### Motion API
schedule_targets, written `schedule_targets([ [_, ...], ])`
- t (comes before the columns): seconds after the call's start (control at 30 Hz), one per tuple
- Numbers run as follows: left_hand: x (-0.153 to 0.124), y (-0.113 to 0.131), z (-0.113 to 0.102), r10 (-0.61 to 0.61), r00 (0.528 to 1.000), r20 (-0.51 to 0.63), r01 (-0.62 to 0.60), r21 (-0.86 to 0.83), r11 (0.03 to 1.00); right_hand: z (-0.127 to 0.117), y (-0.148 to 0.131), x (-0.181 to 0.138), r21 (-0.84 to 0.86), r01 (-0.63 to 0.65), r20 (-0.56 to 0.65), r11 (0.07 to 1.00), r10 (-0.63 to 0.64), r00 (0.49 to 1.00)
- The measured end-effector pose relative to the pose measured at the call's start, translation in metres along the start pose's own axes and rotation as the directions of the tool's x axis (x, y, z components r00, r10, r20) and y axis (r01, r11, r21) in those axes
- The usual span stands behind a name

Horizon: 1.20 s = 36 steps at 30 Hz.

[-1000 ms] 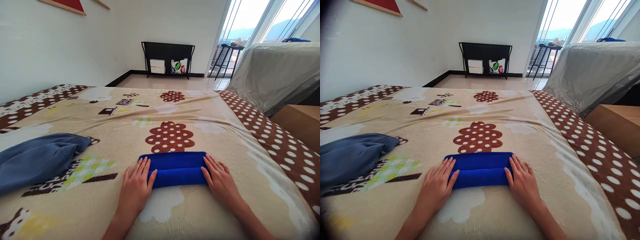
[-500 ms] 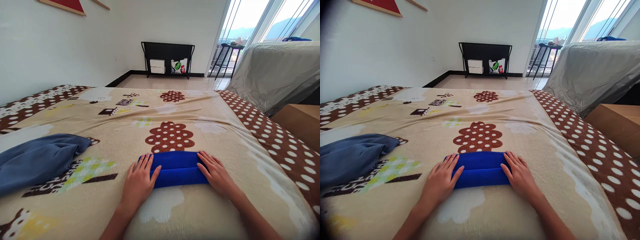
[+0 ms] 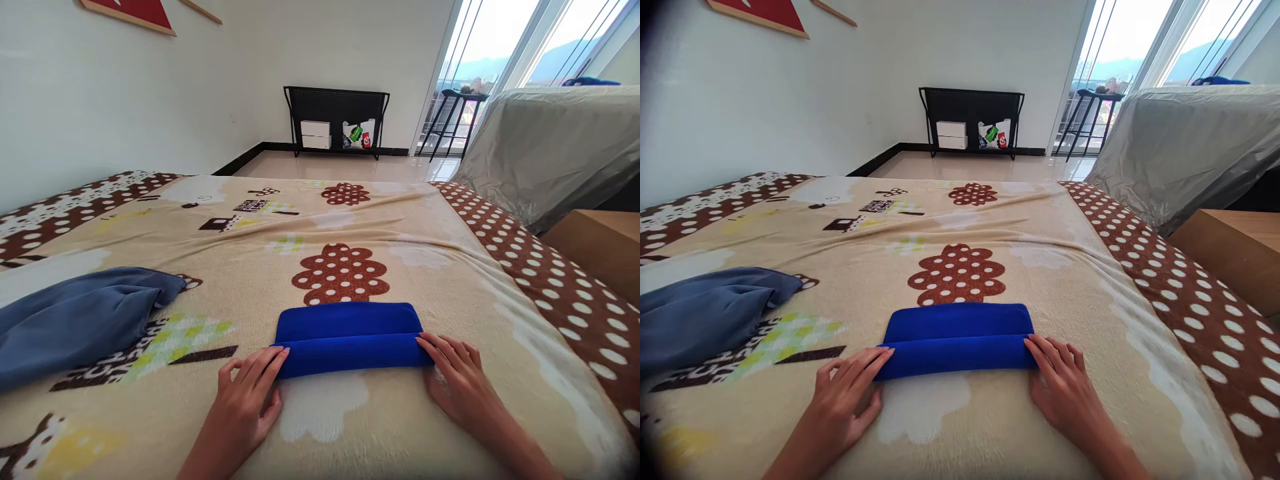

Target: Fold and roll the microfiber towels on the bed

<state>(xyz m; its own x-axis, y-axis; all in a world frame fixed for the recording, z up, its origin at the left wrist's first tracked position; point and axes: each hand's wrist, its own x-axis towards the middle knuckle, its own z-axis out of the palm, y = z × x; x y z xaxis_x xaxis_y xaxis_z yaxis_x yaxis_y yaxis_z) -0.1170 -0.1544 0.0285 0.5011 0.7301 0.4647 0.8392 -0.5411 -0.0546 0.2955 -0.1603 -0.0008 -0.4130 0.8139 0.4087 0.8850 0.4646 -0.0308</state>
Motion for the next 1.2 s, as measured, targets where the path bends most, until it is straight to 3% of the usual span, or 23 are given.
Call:
schedule_targets([
  [0.17, 0.018, 0.001, 0.011, -0.081, 0.996, -0.02, 0.082, 0.004, 0.997, 0.002, -0.001, 0.026, 0.084, -0.067, -0.061, 0.994, 0.072, 0.996],
  [0.33, 0.022, -0.004, -0.001, -0.159, 0.982, 0.1, 0.171, -0.124, 0.977, -0.012, -0.005, 0.034, 0.18, -0.158, 0.091, 0.971, 0.143, 0.986],
  [0.4, 0.024, -0.002, -0.003, -0.22, 0.969, 0.117, 0.23, -0.082, 0.97, -0.011, -0.011, 0.035, 0.122, -0.195, 0.1, 0.973, 0.184, 0.978],
  [0.5, 0.038, 0.016, 0.003, -0.28, 0.96, 0.017, 0.279, 0.035, 0.96, -0.006, -0.031, 0.044, -0.008, -0.225, -0.021, 0.974, 0.225, 0.974],
  [0.57, 0.053, 0.036, 0.011, -0.198, 0.98, -0.005, 0.198, 0.006, 0.98, -0.004, -0.051, 0.056, 0.008, -0.146, -0.045, 0.989, 0.146, 0.988],
  [0.63, 0.066, 0.056, 0.021, -0.059, 0.998, 0.028, 0.061, -0.08, 0.995, -0.003, -0.071, 0.067, 0.095, 0.026, 0.006, 0.995, -0.027, 1.0],
  [0.73, 0.074, 0.064, 0.029, 0.067, 0.996, 0.062, -0.058, -0.136, 0.989, -0.003, -0.083, 0.077, 0.177, 0.207, 0.098, 0.962, -0.226, 0.969],
  [0.87, 0.051, 0.029, 0.025, 0.098, 0.985, 0.139, -0.087, -0.081, 0.993, 0.002, -0.05, 0.063, 0.11, 0.177, 0.172, 0.978, -0.195, 0.966],
  [0.97, 0.031, 0.001, 0.017, 0.061, 0.986, 0.157, -0.058, -0.026, 0.998, 0.007, -0.016, 0.045, 0.06, 0.11, 0.157, 0.992, -0.118, 0.981],
  [1.2, 0.041, -0.008, 0.025, -0.009, 0.98, 0.198, 0.007, 0.008, 1.0, 0.012, 0.005, 0.05, 0.11, 0.051, 0.135, 0.993, -0.066, 0.989],
])
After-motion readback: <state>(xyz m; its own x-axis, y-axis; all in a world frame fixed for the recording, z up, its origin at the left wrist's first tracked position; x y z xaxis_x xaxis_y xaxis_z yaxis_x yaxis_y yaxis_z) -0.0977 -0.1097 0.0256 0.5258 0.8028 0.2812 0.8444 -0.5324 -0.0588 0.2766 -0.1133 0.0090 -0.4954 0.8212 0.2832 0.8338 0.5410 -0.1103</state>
